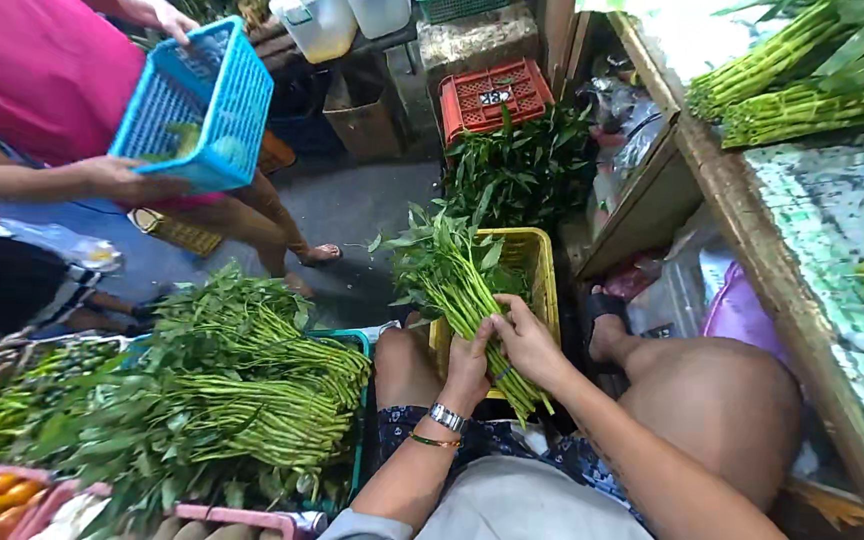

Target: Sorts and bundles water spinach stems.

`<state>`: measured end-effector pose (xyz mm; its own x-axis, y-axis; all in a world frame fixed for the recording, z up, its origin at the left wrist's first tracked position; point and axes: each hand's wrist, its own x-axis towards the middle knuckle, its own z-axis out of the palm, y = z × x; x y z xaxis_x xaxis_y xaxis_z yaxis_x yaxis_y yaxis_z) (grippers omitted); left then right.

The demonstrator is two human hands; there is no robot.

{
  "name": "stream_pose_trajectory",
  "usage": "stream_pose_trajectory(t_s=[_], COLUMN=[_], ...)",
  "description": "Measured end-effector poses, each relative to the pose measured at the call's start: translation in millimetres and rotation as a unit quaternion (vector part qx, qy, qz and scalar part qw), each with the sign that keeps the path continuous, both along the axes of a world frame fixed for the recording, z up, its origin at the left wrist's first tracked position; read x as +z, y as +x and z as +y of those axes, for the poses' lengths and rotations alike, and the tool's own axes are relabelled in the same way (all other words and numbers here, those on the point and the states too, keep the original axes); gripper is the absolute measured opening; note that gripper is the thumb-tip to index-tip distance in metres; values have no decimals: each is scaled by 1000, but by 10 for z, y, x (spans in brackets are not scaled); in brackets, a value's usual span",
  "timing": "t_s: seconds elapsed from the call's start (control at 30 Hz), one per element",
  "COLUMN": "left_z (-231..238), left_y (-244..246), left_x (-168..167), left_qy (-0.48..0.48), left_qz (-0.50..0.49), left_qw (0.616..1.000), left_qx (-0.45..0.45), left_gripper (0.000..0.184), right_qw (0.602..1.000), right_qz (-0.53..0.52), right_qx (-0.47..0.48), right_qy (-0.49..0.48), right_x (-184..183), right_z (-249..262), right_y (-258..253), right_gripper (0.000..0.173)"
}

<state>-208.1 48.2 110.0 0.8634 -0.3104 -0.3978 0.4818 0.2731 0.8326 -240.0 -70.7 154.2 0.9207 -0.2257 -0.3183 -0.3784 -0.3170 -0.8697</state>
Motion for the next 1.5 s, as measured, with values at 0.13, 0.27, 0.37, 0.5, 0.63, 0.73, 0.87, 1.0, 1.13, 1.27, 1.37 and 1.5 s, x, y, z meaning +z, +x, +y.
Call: stream_pose_trajectory(t_s=[0.13, 0.27, 0.37, 0.5, 0.63, 0.73, 0.87, 1.0, 1.13, 1.27, 1.37, 1.5], left_z=[-2, 13, 40, 117, 174, 173, 169, 167, 177, 210, 229, 220], left_y=[-12, -13, -13, 70, 102, 94, 64, 3, -8, 0, 10, -11], left_x=[19, 41, 72, 134, 161, 150, 116, 86, 80, 130, 169, 165], left_qy=[7, 7, 20, 23, 11, 14, 38, 46, 71, 106, 101, 96], left_qz=[-26, -58, -94, -101, -119, -142, -167, -179, -207, -246, -259, -271], left_qw=[1000, 998, 995, 994, 991, 988, 983, 980, 971, 959, 957, 954], left_qx=[5, -7, -10, -40, -66, -63, -65, -78, -91, -90, -89, -84], left_gripper=[54, 71, 82, 82, 70, 66, 64, 67, 69, 69, 69, 67], right_qw=[996, 986, 978, 895, 817, 848, 933, 908, 879, 840, 822, 838], right_qz=[-58, -110, -126, -91, -30, -71, -241, -367, -389, -470, -523, -517], right_qx=[-69, -122, -128, -189, -239, -270, -238, -180, -37, -54, -59, -59], right_qy=[-19, 36, 104, 394, 525, 451, 119, -89, -273, -266, -220, -162], right_x=[-55, -146, -133, -20, 28, -15, -48, 23, 83, 80, 90, 93], right_z=[132, 245, 279, 257, 190, 233, 157, -28, -206, -141, -74, -56], right_y=[-57, -99, -128, -126, -92, -96, -106, -75, -87, -132, -169, -180], right_gripper=[37, 36, 41, 39, 34, 32, 22, 16, 29, 23, 18, 16])
